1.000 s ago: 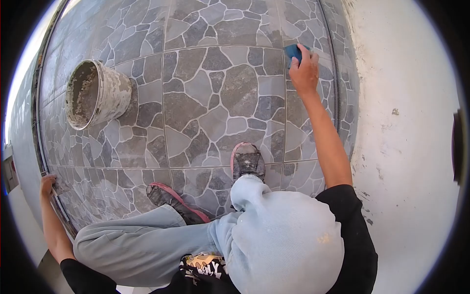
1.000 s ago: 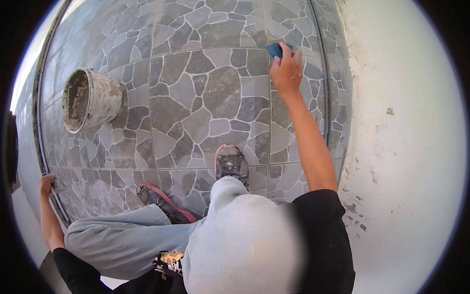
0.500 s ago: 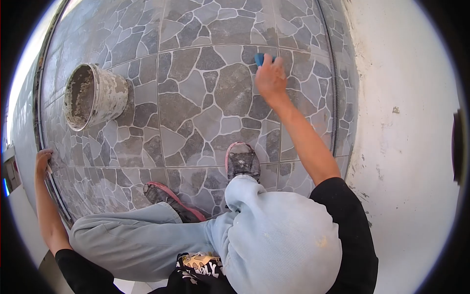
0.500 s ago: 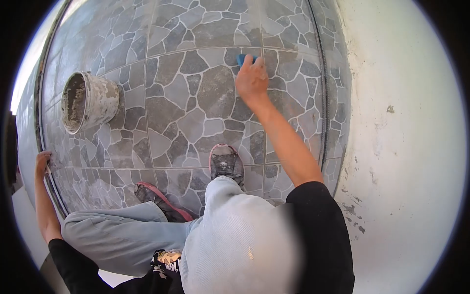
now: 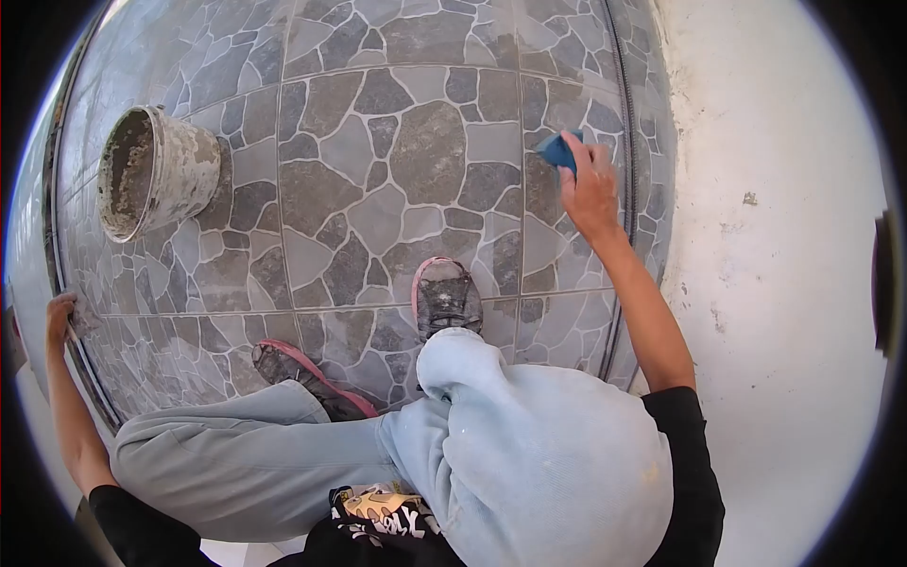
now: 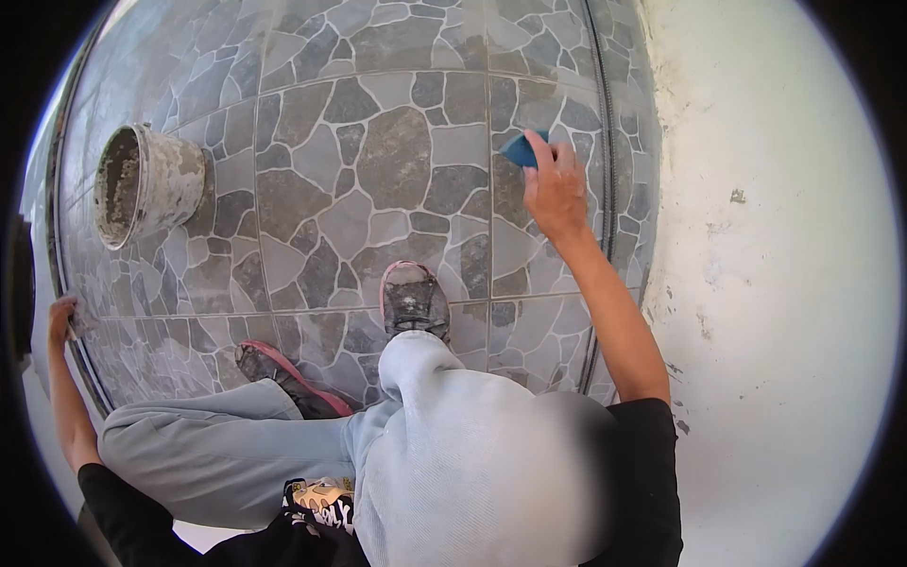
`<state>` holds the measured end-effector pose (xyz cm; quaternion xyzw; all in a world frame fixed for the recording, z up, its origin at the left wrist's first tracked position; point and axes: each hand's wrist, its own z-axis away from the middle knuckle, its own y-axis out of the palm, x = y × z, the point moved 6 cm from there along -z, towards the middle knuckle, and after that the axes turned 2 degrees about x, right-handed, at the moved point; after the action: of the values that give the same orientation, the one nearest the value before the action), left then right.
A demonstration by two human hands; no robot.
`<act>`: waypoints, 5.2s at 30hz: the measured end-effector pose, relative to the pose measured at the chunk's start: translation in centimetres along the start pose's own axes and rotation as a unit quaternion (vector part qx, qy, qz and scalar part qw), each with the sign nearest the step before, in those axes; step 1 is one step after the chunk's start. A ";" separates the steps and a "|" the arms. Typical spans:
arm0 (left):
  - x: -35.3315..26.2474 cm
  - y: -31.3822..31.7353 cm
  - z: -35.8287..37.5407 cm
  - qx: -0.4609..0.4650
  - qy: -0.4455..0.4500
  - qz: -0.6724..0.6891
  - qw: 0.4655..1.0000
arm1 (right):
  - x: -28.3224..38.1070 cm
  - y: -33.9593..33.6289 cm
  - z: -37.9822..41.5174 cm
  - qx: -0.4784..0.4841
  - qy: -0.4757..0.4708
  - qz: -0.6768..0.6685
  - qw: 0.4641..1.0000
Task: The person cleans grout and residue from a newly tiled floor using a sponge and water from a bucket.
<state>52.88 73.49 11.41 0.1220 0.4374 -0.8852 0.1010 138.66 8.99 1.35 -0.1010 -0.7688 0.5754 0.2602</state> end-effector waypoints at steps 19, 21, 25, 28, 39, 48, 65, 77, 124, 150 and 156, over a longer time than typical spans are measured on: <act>-1.3 -1.2 1.2 -0.104 0.072 0.004 0.992 | -1.0 8.0 -14.4 -0.024 -0.048 -0.022 0.998; 1.4 -1.0 1.8 -0.025 0.029 0.091 0.995 | 1.3 7.0 -4.7 -0.008 -0.059 -0.047 0.997; 5.8 -0.4 1.1 0.032 -0.016 0.118 0.992 | 6.9 2.4 19.7 0.207 -0.060 -0.107 0.971; 10.1 -2.2 -0.2 -0.040 -0.007 -0.022 0.999 | 5.4 0.3 28.7 0.249 -0.062 -0.135 0.957; -5.9 -1.1 -1.1 -0.076 0.077 -0.002 0.994 | 12.6 8.0 -1.2 0.067 -0.019 0.002 0.998; -2.6 1.7 8.0 -0.099 -0.058 -0.046 0.992 | 26.0 10.0 7.3 0.335 -0.421 -0.212 0.816; -2.2 4.8 5.8 -0.077 -0.026 0.048 0.995 | 28.0 15.9 -2.9 0.073 -0.378 -0.190 0.903; -3.1 4.1 6.8 -0.103 -0.066 0.047 0.991 | -12.0 4.7 -12.6 -0.136 0.118 0.131 0.975; -34.8 -11.2 -1.1 -0.154 0.072 -0.132 0.976 | -4.0 -2.5 8.8 0.156 -0.010 -0.163 0.974; -84.2 38.5 -25.4 -0.199 0.426 0.103 0.877 | -1.7 -7.2 21.0 -0.123 0.602 -0.559 0.557; -86.9 43.7 -18.4 -0.081 0.423 0.261 0.864 | -6.1 2.8 45.7 -0.339 0.801 -0.155 0.469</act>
<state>150.28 68.37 -5.79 0.5859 0.4604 -0.6513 0.1432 119.81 -30.95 -12.26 -0.4769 -0.3629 -0.1122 0.7927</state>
